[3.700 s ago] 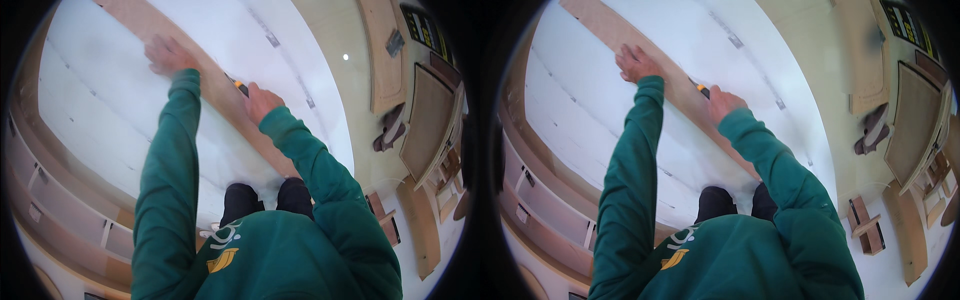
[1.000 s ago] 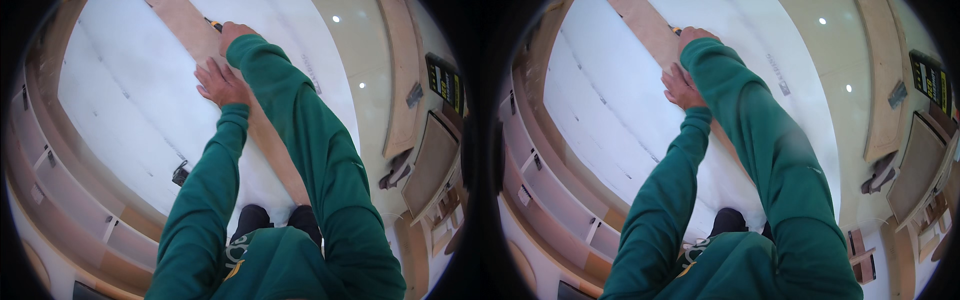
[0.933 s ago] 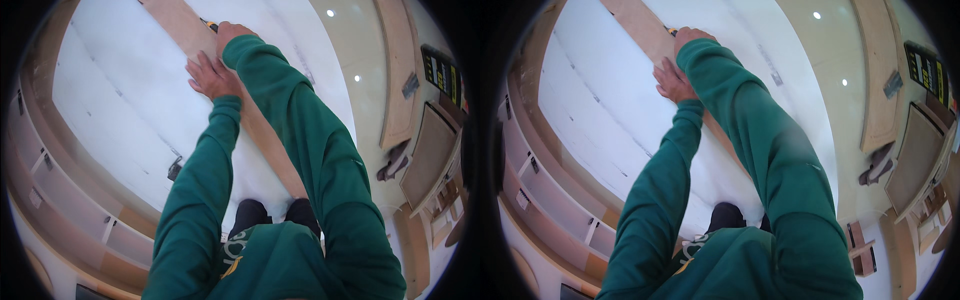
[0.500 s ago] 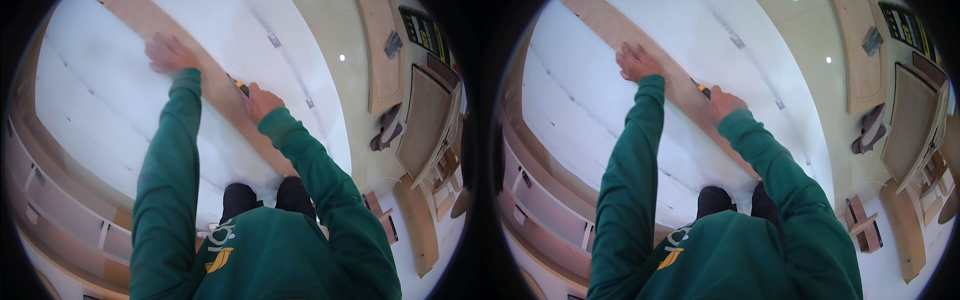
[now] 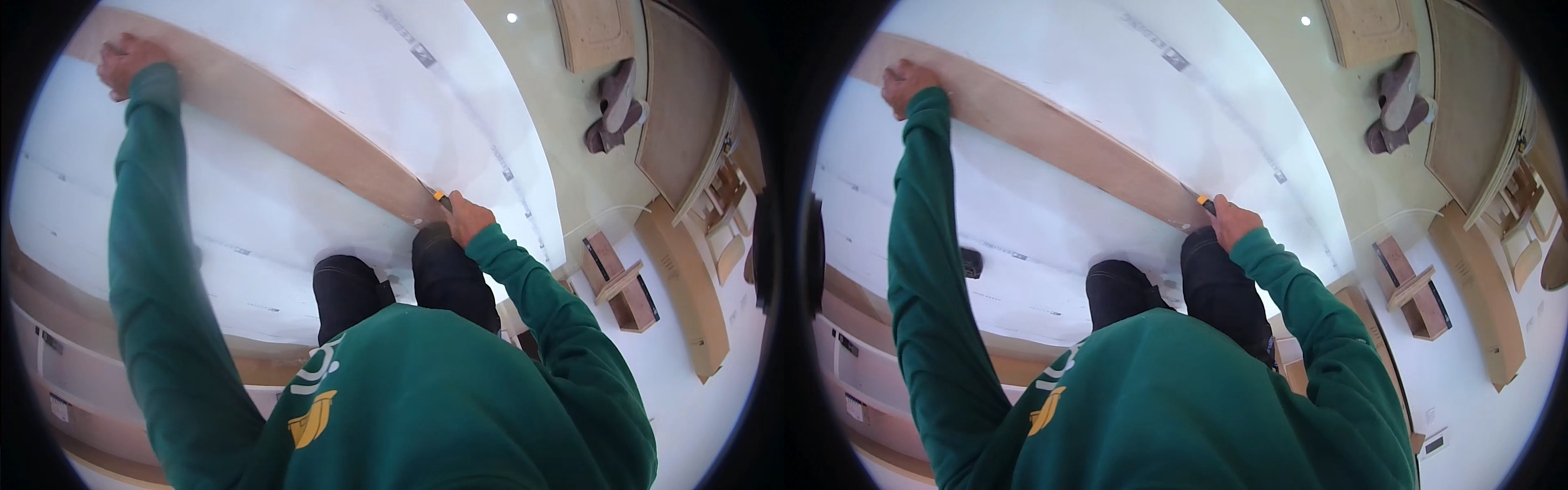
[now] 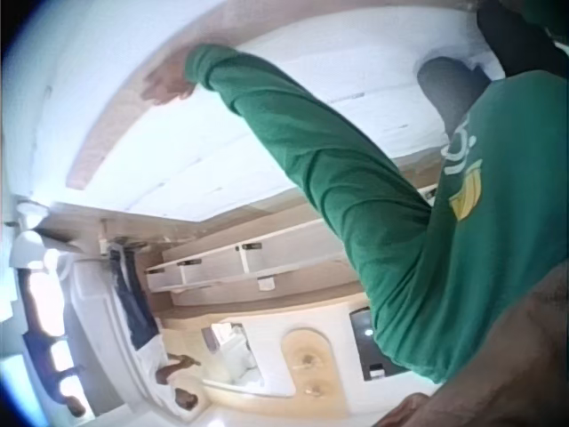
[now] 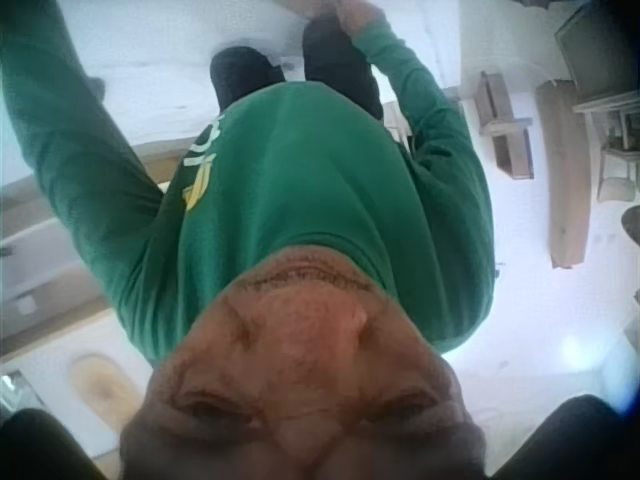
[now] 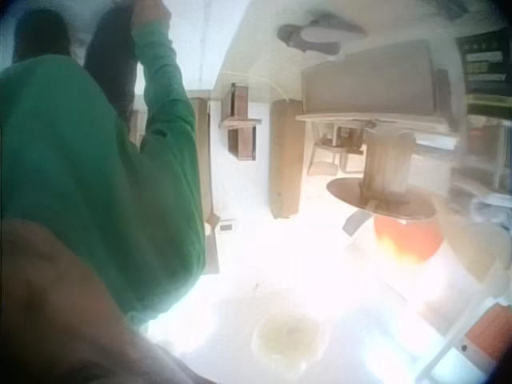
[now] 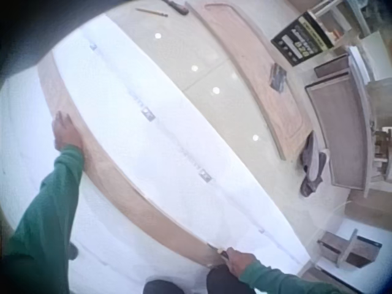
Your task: The person uses a utility knife and a straight wooden guide to score and cut a large white laminate sheet on the floor. They then use a pencil to trace the outline of a wooden template onto the sheet.
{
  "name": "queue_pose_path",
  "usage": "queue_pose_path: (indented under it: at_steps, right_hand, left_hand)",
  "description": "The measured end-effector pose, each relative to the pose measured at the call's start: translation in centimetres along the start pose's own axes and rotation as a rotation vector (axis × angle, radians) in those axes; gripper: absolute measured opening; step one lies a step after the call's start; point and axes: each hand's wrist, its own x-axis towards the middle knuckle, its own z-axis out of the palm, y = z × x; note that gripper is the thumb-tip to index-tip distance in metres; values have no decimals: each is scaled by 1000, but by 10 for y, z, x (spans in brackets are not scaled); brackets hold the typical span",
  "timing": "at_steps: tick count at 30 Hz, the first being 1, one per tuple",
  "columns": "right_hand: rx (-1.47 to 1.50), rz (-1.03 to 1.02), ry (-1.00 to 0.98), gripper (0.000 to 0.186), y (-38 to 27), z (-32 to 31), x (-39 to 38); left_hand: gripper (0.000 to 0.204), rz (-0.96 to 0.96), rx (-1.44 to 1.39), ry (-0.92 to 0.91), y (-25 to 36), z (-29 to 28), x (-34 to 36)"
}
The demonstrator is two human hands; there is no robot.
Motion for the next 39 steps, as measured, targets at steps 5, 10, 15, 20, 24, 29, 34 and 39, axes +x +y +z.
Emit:
queue_pose_path:
  at_steps: [5,10,15,20,24,29,34,39]
  right_hand:
    - [34,-23,-11,21,35,24,-16]
    - [53,83,-100,22,79,51,-54]
    - [78,272,-134,22,122,100,-101]
    - [25,310,-262,25,144,95,-115]
    - [-87,394,-427,26,110,34,-85]
    - [309,122,140,23,-9,-62,15]
    - [522,-226,465,24,-177,-125,163]
    - [389,-325,470,26,-319,-204,266]
  left_hand:
    - [43,-23,18,-49,4,-7,5]
    - [50,-68,70,-120,7,-14,1]
    - [53,-2,79,-67,4,-12,5]
    - [49,-37,187,-122,-9,4,17]
    - [41,83,83,-98,-20,18,22]
    - [36,59,105,14,-12,9,6]
    - [49,-17,-94,-136,16,-18,-16]
    - [46,-95,-64,-124,29,-29,-12]
